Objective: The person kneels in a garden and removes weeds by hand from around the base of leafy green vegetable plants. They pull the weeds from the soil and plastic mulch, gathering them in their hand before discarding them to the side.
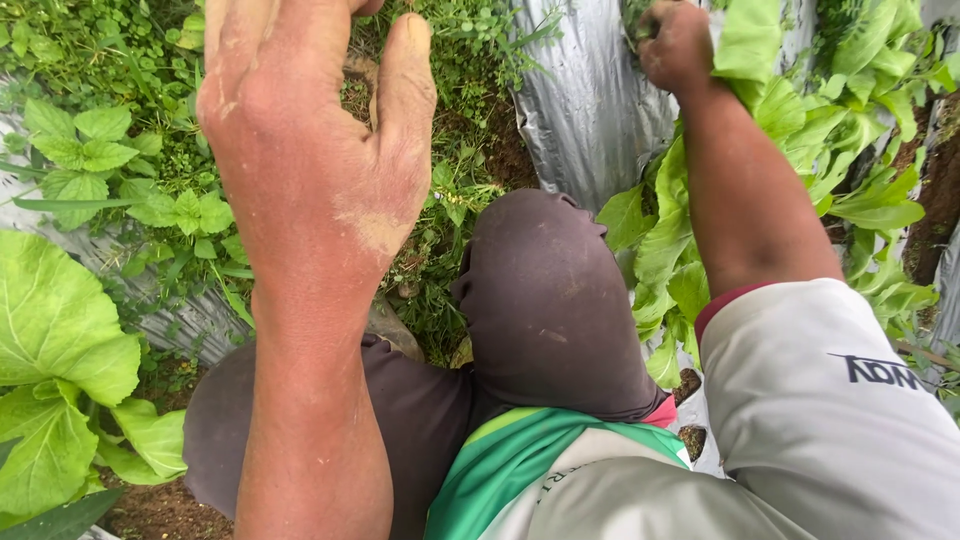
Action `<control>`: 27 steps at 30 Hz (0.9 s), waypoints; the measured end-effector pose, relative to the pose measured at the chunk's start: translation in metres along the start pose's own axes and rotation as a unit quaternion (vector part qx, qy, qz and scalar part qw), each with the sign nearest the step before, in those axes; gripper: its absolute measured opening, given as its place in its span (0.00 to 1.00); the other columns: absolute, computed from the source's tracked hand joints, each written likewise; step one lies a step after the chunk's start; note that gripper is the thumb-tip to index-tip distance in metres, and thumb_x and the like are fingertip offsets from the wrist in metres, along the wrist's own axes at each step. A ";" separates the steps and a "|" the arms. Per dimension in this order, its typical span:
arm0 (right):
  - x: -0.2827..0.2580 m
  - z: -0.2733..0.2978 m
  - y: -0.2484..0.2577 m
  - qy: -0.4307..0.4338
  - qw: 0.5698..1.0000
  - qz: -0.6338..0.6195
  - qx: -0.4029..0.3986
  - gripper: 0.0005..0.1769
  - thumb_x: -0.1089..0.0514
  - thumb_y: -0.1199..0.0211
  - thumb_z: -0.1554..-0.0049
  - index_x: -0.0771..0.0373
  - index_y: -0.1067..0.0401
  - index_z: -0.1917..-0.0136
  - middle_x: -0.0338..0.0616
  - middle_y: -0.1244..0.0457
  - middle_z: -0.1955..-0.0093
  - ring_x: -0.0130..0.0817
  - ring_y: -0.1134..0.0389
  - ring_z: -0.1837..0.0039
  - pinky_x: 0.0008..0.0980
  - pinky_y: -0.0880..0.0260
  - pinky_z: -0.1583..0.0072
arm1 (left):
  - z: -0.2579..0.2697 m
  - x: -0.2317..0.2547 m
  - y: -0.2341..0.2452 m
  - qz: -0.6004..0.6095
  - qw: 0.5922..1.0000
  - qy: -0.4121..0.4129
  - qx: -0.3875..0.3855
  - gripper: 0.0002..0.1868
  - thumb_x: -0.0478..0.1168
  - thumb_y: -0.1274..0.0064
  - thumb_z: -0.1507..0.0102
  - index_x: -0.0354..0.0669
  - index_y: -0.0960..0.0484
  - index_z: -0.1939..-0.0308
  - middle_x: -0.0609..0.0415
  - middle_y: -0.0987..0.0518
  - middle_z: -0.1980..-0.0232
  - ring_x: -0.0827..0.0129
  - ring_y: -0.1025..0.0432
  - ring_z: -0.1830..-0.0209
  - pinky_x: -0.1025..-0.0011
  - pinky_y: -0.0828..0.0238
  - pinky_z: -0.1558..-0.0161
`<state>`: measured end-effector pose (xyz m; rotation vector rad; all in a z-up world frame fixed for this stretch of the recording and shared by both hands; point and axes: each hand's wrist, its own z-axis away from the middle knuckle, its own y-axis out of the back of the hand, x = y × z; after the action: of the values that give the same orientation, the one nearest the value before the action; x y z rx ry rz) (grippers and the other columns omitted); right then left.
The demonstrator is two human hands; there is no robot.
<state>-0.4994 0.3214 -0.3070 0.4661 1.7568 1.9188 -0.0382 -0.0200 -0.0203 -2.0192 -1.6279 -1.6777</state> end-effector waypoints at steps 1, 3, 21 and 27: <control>0.007 -0.005 -0.015 -0.033 0.999 -0.007 0.014 0.18 0.68 0.39 0.54 0.55 0.18 0.52 0.38 0.30 0.60 0.30 0.35 0.64 0.31 0.36 0.63 | 0.000 0.000 0.001 0.012 1.000 0.006 -0.002 0.07 0.31 0.44 0.26 0.27 0.21 0.49 0.34 0.23 0.49 0.35 0.32 0.49 0.46 0.35 0.45; 0.000 -0.009 -0.009 -0.066 0.997 -0.013 0.030 0.27 0.70 0.50 0.57 0.51 0.16 0.55 0.31 0.27 0.59 0.21 0.33 0.63 0.23 0.32 0.61 | -0.002 0.001 0.003 0.026 1.000 0.011 -0.001 0.05 0.31 0.45 0.26 0.28 0.21 0.50 0.38 0.23 0.49 0.37 0.32 0.49 0.46 0.35 0.45; -0.021 -0.012 0.000 -0.079 0.980 -0.170 -0.059 0.13 0.67 0.20 0.48 0.53 0.18 0.54 0.30 0.37 0.64 0.24 0.41 0.62 0.30 0.37 0.61 | 0.000 0.001 0.010 0.030 0.999 0.018 0.004 0.05 0.27 0.44 0.27 0.29 0.22 0.50 0.39 0.25 0.49 0.40 0.32 0.49 0.49 0.35 0.46; -0.063 -0.012 0.047 -0.160 0.979 -0.127 -0.010 0.17 0.75 0.35 0.43 0.51 0.21 0.57 0.37 0.27 0.51 0.27 0.25 0.54 0.28 0.18 0.58 | 0.002 -0.002 0.009 0.029 0.999 0.015 0.002 0.05 0.30 0.46 0.26 0.28 0.21 0.50 0.37 0.23 0.50 0.38 0.32 0.49 0.47 0.35 0.46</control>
<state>-0.4607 0.2730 -0.2566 0.4853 1.5067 1.5843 -0.0304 -0.0244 -0.0180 -2.0094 -1.5470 -1.6742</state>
